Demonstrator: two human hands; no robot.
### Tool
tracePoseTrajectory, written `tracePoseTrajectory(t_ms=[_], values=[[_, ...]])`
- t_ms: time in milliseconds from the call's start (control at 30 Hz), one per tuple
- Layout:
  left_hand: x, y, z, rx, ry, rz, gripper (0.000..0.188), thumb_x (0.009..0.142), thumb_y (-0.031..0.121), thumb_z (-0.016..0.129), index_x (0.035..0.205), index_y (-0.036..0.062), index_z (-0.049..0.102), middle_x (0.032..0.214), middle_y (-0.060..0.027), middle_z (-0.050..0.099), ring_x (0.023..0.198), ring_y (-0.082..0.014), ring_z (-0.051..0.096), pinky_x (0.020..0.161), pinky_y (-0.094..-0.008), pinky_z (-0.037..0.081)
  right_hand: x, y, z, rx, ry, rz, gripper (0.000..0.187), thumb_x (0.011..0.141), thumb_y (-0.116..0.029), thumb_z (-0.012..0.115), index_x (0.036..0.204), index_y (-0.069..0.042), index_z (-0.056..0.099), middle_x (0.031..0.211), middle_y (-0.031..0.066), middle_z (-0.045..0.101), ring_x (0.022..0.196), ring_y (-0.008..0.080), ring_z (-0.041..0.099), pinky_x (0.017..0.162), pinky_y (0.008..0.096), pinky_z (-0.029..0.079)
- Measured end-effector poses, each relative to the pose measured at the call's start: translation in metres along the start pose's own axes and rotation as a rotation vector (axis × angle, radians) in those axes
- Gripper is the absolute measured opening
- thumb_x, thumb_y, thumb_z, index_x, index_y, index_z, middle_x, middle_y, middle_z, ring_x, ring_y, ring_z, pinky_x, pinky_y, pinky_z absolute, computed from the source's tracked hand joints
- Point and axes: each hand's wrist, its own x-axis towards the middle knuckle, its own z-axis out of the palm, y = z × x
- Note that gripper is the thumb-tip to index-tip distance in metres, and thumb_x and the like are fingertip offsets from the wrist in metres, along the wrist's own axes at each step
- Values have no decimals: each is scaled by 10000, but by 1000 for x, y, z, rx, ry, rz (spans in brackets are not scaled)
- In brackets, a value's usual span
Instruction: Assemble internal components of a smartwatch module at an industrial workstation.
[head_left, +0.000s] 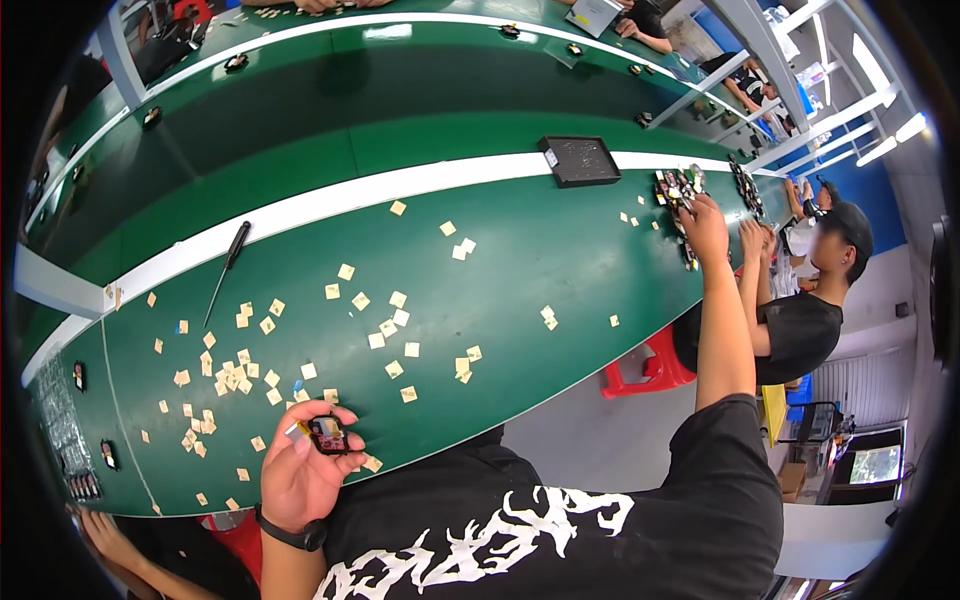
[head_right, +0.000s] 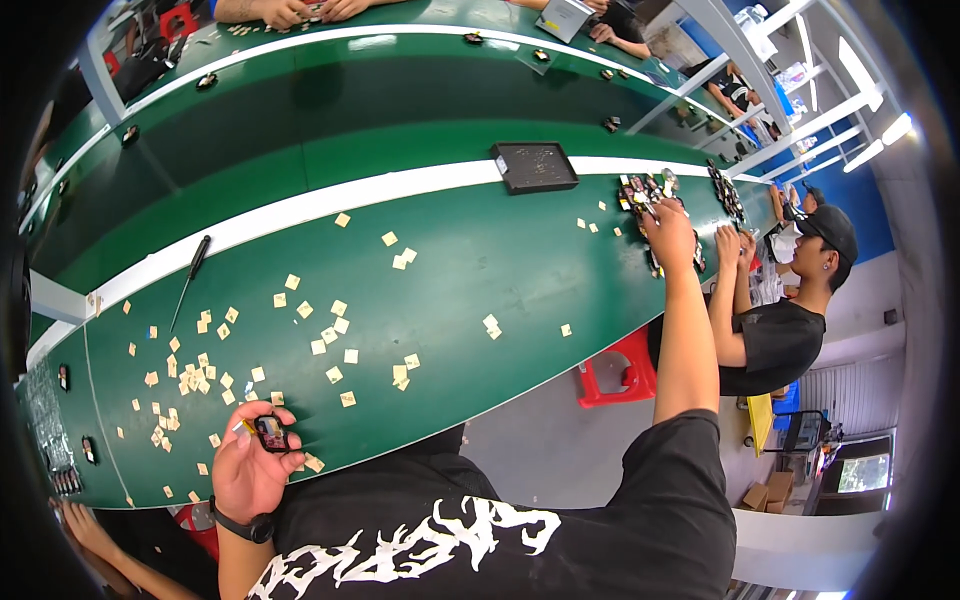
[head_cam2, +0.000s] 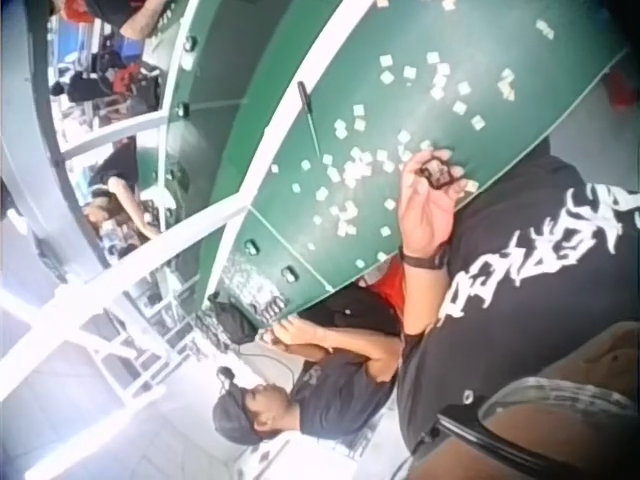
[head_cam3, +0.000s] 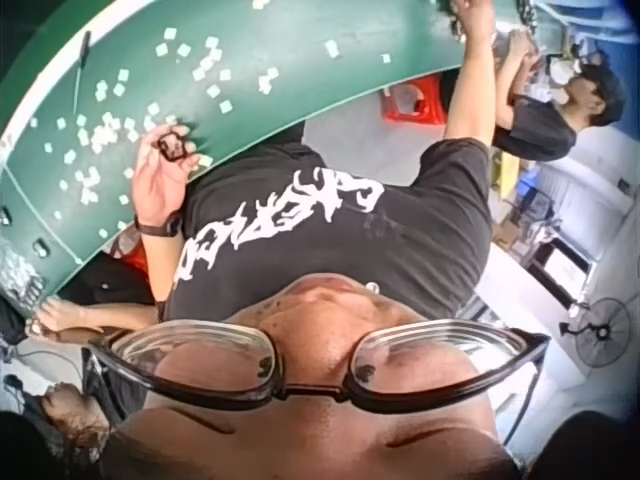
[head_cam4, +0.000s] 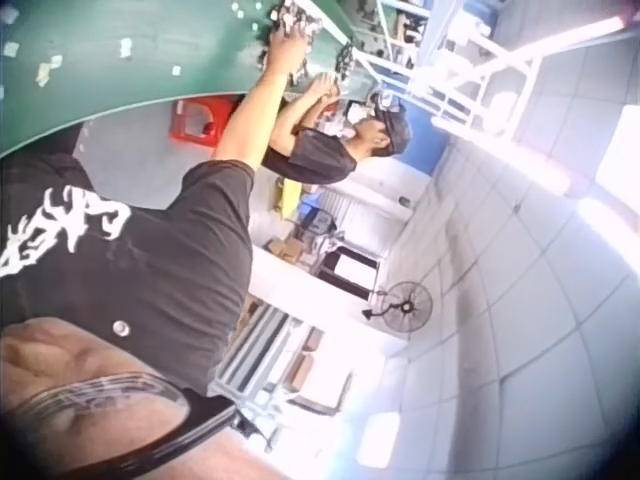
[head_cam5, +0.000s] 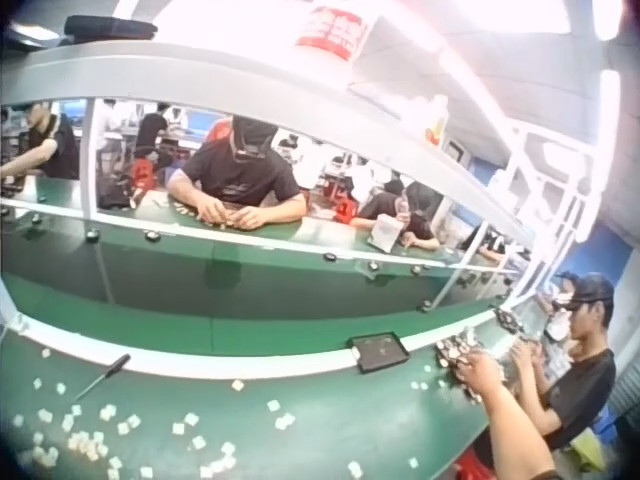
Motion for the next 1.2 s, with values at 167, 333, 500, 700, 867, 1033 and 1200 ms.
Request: tracePoseTrajectory(t_ms=[167, 333, 500, 700, 867, 1033, 1200], values=[[-1, 2, 0, -15, 16, -13, 422, 1013, 240, 572, 1341, 0, 458, 1264, -235, 552, 1041, -329, 659, 881, -463, 597, -40, -103, -40, 162, 112, -35, 211, 881, -164, 736, 1072, -78, 753, 1229, 134, 676, 861, 296, 721, 848, 391, 557], [3, 2, -4, -24, -41, -45, 422, 1017, 221, 555, 1368, 7, 461, 1296, -240, 541, 1081, -333, 637, 922, -466, 572, -96, -241, -76, 362, 37, -496, 321, 791, -86, 791, 1102, -159, 758, 995, 49, 634, 653, 178, 626, 558, 313, 517], [4, 3, -5, -32, -101, -59, 438, 1020, 215, 547, 1391, -1, 457, 1323, -227, 536, 1120, -326, 619, 958, -452, 548, -110, -337, -72, 490, 86, -918, 429, 692, -120, 812, 1114, -137, 742, 789, 6, 525, 602, 154, 553, 491, 291, 456], [-1, 4, -6, -57, -83, -31, 439, 1007, 201, 566, 1383, -3, 467, 1305, -224, 553, 1093, -314, 636, 953, -443, 541, -109, -389, -57, 397, 141, -1026, 358, 784, -143, 719, 1142, -138, 734, 691, -38, 411, 572, 107, 468, 449, 277, 388], [-3, 3, -4, -58, -59, -25, 434, 985, 214, 603, 1347, 1, 493, 1272, -237, 571, 1057, -331, 649, 911, -445, 562, -110, -397, -47, 315, 100, -1020, 395, 804, -140, 671, 1195, -148, 725, 694, -28, 446, 597, 122, 515, 466, 277, 427], [-3, 1, -7, -59, -86, -44, 442, 988, 229, 607, 1347, -2, 492, 1267, -232, 571, 1052, -332, 644, 913, -444, 553, -113, -390, -53, 274, -16, -1012, 470, 781, -140, 676, 1251, -124, 690, 775, -13, 485, 665, 133, 564, 507, 270, 481], [-6, 0, -4, -56, -76, -22, 429, 1002, 213, 581, 1357, -2, 473, 1266, -244, 564, 1042, -333, 648, 907, -450, 565, -115, -372, -55, 428, -97, -917, 485, 811, -170, 713, 1294, -158, 665, 790, 6, 512, 686, 162, 601, 547, 307, 525]])
